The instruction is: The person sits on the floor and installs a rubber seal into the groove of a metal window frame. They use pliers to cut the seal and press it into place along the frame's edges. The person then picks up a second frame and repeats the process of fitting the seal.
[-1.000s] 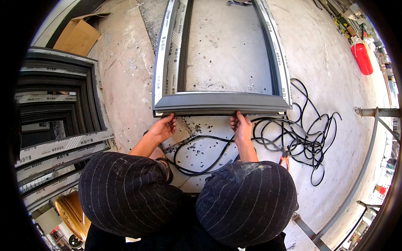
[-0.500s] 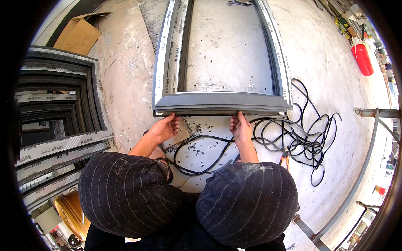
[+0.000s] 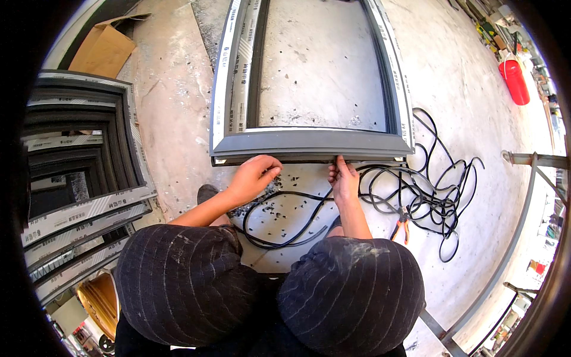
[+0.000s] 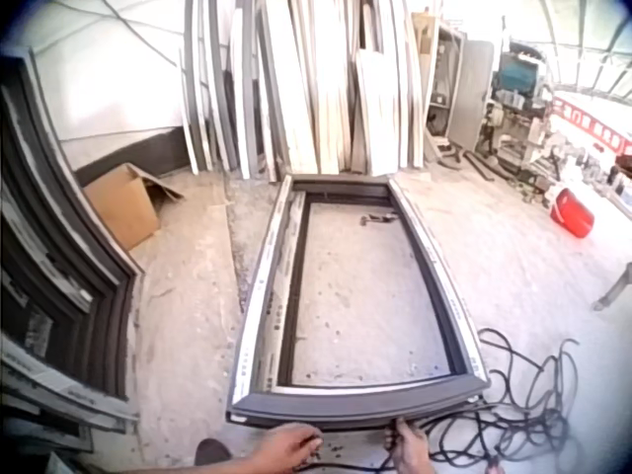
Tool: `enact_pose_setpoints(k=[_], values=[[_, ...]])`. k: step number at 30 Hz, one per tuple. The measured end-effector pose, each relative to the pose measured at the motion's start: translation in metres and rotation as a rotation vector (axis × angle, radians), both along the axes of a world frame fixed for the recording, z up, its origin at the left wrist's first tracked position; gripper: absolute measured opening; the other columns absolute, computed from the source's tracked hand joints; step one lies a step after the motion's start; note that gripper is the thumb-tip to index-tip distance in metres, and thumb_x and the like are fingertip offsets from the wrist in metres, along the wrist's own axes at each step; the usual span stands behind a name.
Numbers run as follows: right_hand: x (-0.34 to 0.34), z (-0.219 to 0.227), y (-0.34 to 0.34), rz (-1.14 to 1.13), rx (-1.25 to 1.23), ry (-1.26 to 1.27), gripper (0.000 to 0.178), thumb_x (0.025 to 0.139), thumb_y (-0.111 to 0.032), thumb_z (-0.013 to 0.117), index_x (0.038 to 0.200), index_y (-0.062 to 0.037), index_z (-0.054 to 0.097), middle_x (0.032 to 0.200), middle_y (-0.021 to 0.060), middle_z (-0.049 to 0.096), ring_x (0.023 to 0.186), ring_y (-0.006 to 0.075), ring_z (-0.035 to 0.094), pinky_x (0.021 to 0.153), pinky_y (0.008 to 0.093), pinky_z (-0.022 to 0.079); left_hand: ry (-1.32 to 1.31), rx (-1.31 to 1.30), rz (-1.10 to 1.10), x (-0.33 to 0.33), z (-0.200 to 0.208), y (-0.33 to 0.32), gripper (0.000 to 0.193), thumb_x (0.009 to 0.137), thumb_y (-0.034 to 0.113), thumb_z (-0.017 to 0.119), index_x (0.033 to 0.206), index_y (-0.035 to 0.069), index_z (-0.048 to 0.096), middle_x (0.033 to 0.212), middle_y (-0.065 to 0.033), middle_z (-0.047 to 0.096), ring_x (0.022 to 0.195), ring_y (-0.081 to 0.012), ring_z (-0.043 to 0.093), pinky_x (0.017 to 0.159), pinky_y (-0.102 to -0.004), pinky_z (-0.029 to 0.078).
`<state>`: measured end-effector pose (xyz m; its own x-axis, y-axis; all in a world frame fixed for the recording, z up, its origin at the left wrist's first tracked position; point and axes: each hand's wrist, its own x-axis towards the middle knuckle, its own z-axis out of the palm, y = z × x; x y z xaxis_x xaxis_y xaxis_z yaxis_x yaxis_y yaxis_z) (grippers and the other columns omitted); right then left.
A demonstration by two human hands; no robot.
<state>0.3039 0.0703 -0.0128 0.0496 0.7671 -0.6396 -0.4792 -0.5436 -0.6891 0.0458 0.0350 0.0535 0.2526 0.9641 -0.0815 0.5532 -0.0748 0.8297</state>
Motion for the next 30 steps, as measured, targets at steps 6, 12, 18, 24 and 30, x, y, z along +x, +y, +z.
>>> enact_pose_setpoints(k=[6,12,18,24,30], values=[[0.005,0.008,0.001,0.012,0.004,0.007,0.029,0.087,-0.031,0.066,0.092,-0.0067,0.052,0.074,0.0037,0.058,0.062,0.0114,0.051,0.056,0.0249,0.042,0.282,0.370,-0.182,0.030,-0.002,0.007,0.026,0.082,0.012,0.059,0.107,0.006,0.060,0.108,-0.0061,0.059,0.098,-0.0254,0.057,0.081,-0.0380,0.047],[0.016,0.011,0.001,-0.045,0.023,0.082,0.027,0.088,-0.032,0.065,0.089,-0.0069,0.054,0.074,0.0033,0.059,0.061,0.0108,0.051,0.055,0.0236,0.041,0.586,0.603,-0.305,0.046,-0.010,0.020,0.030,0.068,0.012,0.058,0.097,0.004,0.062,0.086,-0.0037,0.057,0.083,-0.0188,0.056,0.064,-0.0306,0.048],[0.017,0.008,0.005,0.009,-0.012,-0.076,0.028,0.089,-0.034,0.064,0.081,-0.0087,0.056,0.067,0.0012,0.059,0.055,0.0079,0.050,0.050,0.0208,0.039,0.776,0.837,-0.402,0.052,-0.023,0.032,0.018,0.068,0.018,0.057,0.083,0.010,0.061,0.074,0.0002,0.050,0.070,-0.0132,0.052,0.053,-0.0240,0.043],[0.020,0.004,0.004,-0.006,0.009,-0.055,0.027,0.089,-0.032,0.064,0.082,-0.0069,0.056,0.067,0.0019,0.059,0.055,0.0078,0.049,0.050,0.0210,0.038,0.789,0.880,-0.354,0.063,-0.030,0.035,0.006,0.067,0.019,0.056,0.067,0.013,0.054,0.070,0.0004,0.047,0.064,-0.0137,0.052,0.050,-0.0257,0.042],[0.017,0.006,0.005,-0.030,-0.009,-0.057,0.026,0.089,-0.031,0.064,0.082,-0.0067,0.056,0.067,0.0023,0.059,0.054,0.0077,0.049,0.049,0.0211,0.039,0.787,0.882,-0.335,0.060,-0.030,0.033,0.008,0.066,0.019,0.057,0.070,0.013,0.053,0.070,0.0007,0.044,0.065,-0.0133,0.050,0.050,-0.0258,0.040]])
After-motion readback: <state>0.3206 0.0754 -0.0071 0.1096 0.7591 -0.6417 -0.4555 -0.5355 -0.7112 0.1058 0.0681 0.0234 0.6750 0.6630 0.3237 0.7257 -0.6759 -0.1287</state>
